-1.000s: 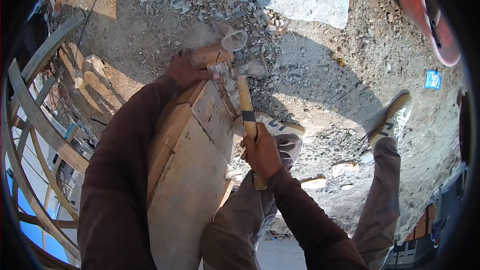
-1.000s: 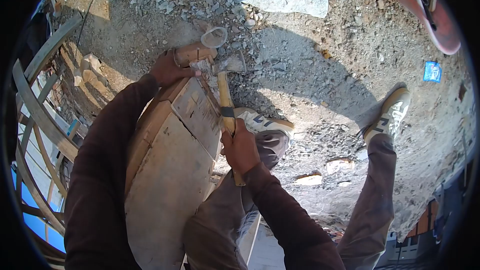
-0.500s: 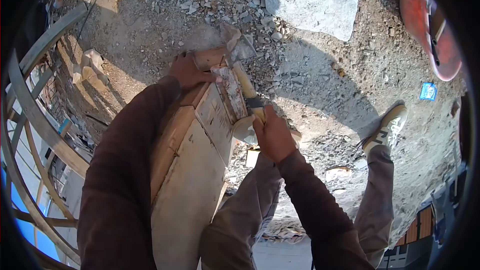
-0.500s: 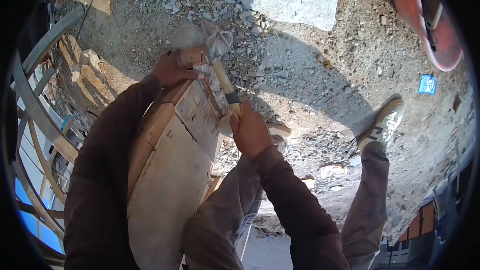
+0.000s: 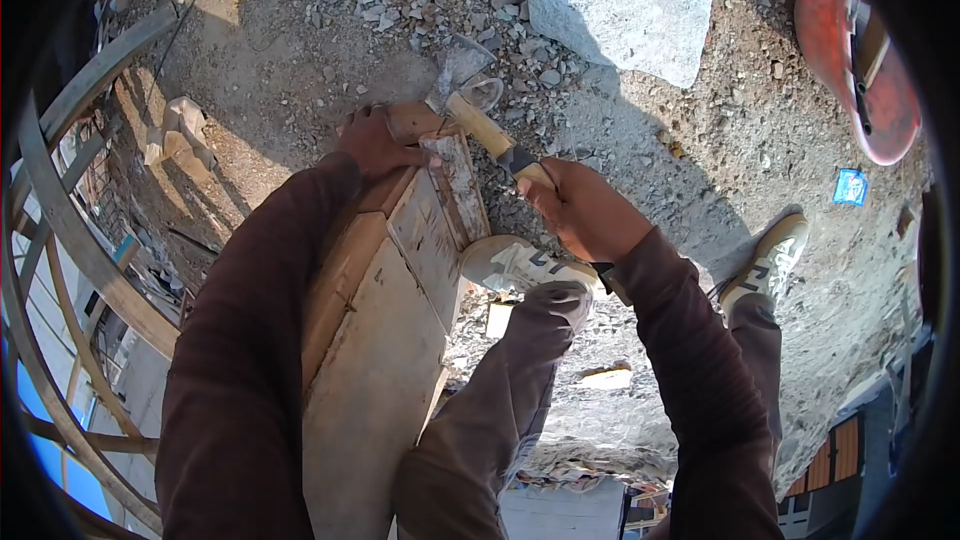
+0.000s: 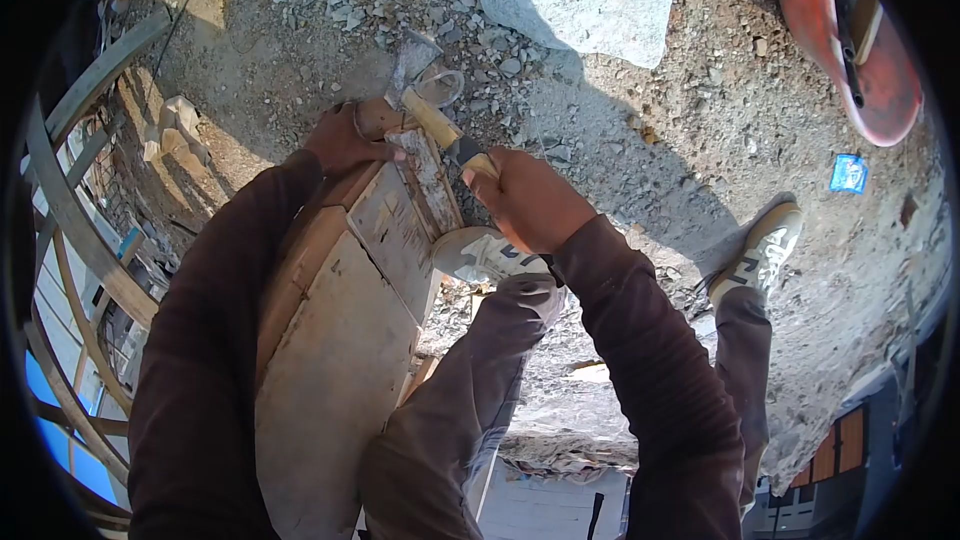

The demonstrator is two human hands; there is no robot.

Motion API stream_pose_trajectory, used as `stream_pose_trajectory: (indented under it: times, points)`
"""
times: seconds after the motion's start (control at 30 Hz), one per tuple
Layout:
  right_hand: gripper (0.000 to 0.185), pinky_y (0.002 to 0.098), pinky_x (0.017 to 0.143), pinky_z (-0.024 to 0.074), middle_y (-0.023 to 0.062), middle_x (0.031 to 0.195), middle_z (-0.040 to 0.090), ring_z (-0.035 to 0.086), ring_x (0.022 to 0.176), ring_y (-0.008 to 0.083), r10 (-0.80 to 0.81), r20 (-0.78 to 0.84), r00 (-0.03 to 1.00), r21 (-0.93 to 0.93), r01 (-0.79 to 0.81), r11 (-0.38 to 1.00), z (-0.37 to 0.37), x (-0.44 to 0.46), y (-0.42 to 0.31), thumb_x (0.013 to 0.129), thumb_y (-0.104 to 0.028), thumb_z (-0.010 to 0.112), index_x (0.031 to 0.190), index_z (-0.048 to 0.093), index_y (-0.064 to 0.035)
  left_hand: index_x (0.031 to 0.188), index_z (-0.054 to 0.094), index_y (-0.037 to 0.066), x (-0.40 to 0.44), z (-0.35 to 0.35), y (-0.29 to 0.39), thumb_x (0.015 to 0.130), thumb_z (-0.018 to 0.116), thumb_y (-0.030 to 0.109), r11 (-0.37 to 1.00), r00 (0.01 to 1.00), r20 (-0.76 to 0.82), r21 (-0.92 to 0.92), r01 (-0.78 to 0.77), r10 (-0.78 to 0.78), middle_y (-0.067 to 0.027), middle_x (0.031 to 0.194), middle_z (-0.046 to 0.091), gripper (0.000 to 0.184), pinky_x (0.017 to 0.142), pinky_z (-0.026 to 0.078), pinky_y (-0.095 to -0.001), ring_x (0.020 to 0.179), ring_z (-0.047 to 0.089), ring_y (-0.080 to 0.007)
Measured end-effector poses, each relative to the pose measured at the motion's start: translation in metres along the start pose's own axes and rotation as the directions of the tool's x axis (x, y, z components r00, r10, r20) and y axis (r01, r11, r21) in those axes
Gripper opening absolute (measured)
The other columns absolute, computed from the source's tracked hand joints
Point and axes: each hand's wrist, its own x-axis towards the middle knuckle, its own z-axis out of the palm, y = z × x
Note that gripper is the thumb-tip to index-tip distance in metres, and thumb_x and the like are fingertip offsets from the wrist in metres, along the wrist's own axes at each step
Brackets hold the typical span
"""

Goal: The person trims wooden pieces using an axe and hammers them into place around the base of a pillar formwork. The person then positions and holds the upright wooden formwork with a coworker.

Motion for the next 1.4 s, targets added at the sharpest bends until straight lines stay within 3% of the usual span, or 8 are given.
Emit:
stream_pose_trajectory:
  times: [0.1, 0.27, 0.37, 0.47, 0.57, 0.67, 1.23, 1.4]
  points:
    - [0.038, 0.0485, 0.071, 0.0484, 0.0240, 0.079, 0.064, 0.065, 0.078, 0.0415, -0.037, 0.066, 0.997, -0.220, 0.051, 0.974, 0.016, -0.002, 0.002, 0.100, -0.035, 0.052, 0.101, 0.059, 0.0023, 0.139, 0.038, -0.016, -0.003, -0.005, 0.005, 0.053, 0.083, 0.071, 0.998, 0.999, 0.008, 0.042, 0.037, -0.037, -0.0350, 0.140, 0.045, 0.131, 0.113, 0.035, -0.0456, 0.135, 0.040, -0.0470]
    - [0.034, 0.0460, 0.066, 0.0465, 0.0235, 0.077, 0.062, 0.061, 0.072, 0.0413, -0.186, -0.160, 0.969, 0.018, 0.192, 0.981, 0.037, -0.035, 0.014, 0.102, -0.032, 0.053, 0.101, 0.055, 0.0017, 0.145, 0.034, -0.011, -0.009, -0.005, 0.012, 0.054, 0.088, 0.062, 0.997, 0.998, -0.016, -0.044, 0.068, -0.069, -0.0365, 0.144, 0.039, 0.129, 0.115, 0.033, -0.0464, 0.140, 0.033, -0.0493]
    - [0.031, 0.0433, 0.061, 0.0444, 0.0218, 0.073, 0.059, 0.059, 0.066, 0.0389, -0.165, -0.279, 0.946, 0.069, 0.191, 0.979, 0.018, -0.050, 0.008, 0.102, -0.030, 0.054, 0.099, 0.053, 0.0010, 0.147, 0.039, -0.001, -0.024, -0.003, 0.026, 0.069, 0.085, 0.049, 0.987, 0.961, -0.263, 0.152, -0.052, 0.091, -0.0298, 0.147, 0.041, 0.103, 0.112, 0.038, -0.0466, 0.138, 0.039, -0.0435]
    - [0.030, 0.0428, 0.058, 0.0431, 0.0201, 0.069, 0.056, 0.057, 0.060, 0.0373, -0.136, -0.362, 0.922, 0.063, 0.170, 0.983, 0.003, -0.056, 0.019, 0.102, -0.030, 0.056, 0.099, 0.052, 0.0002, 0.138, 0.054, 0.005, -0.038, -0.043, 0.063, 0.086, 0.074, 0.031, 0.899, 0.899, -0.117, -0.073, -0.433, 0.423, -0.0228, 0.137, 0.056, 0.061, 0.106, 0.043, -0.0421, 0.129, 0.052, -0.0389]
    - [0.029, 0.0434, 0.057, 0.0436, 0.0205, 0.068, 0.057, 0.058, 0.060, 0.0390, -0.117, -0.373, 0.921, 0.032, 0.138, 0.990, 0.002, -0.061, 0.026, 0.101, -0.028, 0.057, 0.098, 0.051, 0.0000, 0.122, 0.066, 0.004, -0.019, -0.023, 0.044, 0.092, 0.065, 0.014, 0.883, 0.926, -0.134, -0.282, -0.376, 0.351, -0.0188, 0.117, 0.068, 0.032, 0.093, 0.052, -0.0393, 0.107, 0.067, -0.0361]
    - [0.028, 0.0449, 0.058, 0.0448, 0.0223, 0.070, 0.059, 0.061, 0.064, 0.0415, -0.198, -0.385, 0.901, 0.001, 0.216, 0.976, 0.014, -0.058, 0.036, 0.101, -0.027, 0.057, 0.097, 0.051, -0.0001, 0.110, 0.069, -0.003, -0.028, -0.032, 0.057, 0.093, 0.063, 0.007, 0.841, 0.893, -0.203, -0.302, -0.448, 0.403, -0.0166, 0.094, 0.073, 0.021, 0.079, 0.053, -0.0301, 0.086, 0.070, -0.0171]
    - [0.028, 0.0548, 0.062, 0.0479, 0.0256, 0.072, 0.063, 0.064, 0.071, 0.0474, -0.183, -0.370, 0.911, -0.147, 0.137, 0.980, 0.059, -0.025, 0.040, 0.099, -0.029, 0.057, 0.102, 0.047, -0.0024, 0.119, 0.067, -0.003, -0.026, -0.019, 0.029, 0.094, 0.054, 0.010, 0.772, 0.975, 0.034, -0.617, -0.152, 0.220, -0.0102, 0.112, 0.072, 0.031, 0.097, 0.046, -0.0278, 0.105, 0.063, -0.0133]
    - [0.029, 0.0546, 0.062, 0.0503, 0.0254, 0.074, 0.065, 0.065, 0.072, 0.0465, -0.266, -0.537, 0.801, -0.014, 0.307, 0.952, 0.046, -0.048, 0.010, 0.099, -0.031, 0.055, 0.103, 0.048, -0.0034, 0.118, 0.067, -0.004, -0.020, -0.018, 0.030, 0.094, 0.053, 0.009, 0.742, 0.973, 0.024, -0.651, -0.159, 0.230, -0.0114, 0.114, 0.071, 0.031, 0.099, 0.046, -0.0289, 0.108, 0.064, -0.0160]
